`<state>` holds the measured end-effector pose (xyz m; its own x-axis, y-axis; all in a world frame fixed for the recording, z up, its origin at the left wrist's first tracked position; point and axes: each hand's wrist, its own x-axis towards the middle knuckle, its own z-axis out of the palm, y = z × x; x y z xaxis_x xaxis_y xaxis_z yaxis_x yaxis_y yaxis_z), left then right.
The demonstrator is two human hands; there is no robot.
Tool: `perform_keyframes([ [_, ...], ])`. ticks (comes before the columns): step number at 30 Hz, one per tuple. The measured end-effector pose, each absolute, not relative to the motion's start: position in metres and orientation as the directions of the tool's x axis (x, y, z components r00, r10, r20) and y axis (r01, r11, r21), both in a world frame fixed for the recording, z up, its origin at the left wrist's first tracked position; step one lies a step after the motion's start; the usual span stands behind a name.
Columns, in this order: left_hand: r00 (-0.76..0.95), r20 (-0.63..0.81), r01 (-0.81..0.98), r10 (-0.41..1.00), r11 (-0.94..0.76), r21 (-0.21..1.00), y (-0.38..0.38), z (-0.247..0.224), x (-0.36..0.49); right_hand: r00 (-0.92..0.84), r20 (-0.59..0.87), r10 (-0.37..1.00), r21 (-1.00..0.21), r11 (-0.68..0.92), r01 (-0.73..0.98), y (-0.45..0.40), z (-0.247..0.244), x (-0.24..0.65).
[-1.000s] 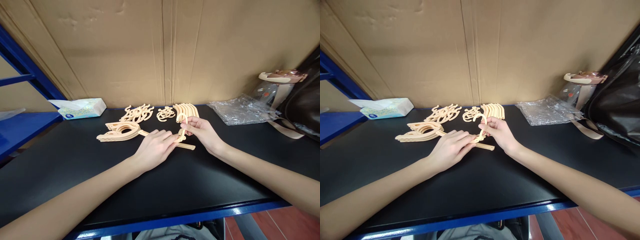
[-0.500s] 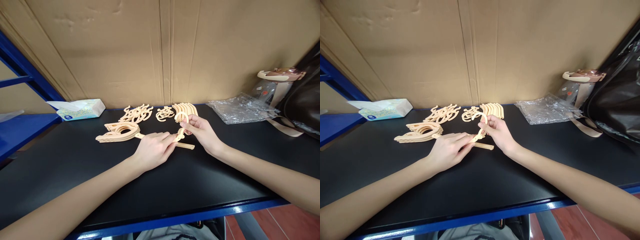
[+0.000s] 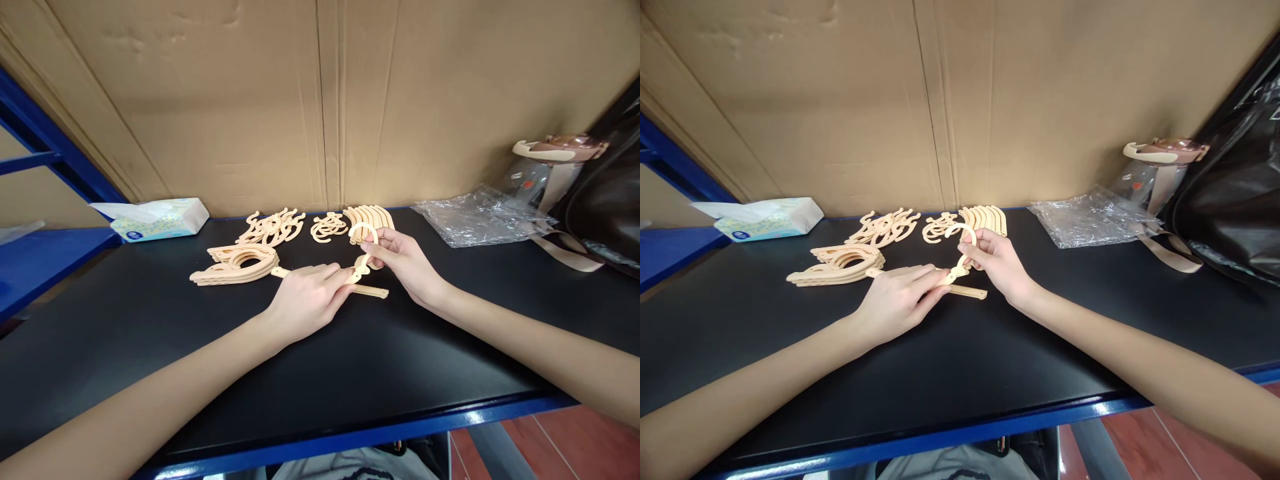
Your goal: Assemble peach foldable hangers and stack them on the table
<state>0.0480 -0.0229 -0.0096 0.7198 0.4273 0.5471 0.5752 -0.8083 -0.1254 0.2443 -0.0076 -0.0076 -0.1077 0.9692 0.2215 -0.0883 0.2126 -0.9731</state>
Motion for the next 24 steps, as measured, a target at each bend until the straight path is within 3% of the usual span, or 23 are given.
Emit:
perform_keyframes([
  [12, 0.713, 0.561, 0.576, 0.422, -0.808, -0.124, -0.0215, -0.0089, 0.0479, -0.121, 0.140, 0.983, -0.986, 0.127, -0.108, -0.0082, -0.0066, 0.2455],
  [24, 0.681, 0.568, 0.569, 0.463, -0.822, -0.012, -0.0221, -0.0114, 0.0459, -0.224, 0.071, 0.972, -0.992, 0.045, -0.120, -0.0079, -0.0054, 0.2469],
])
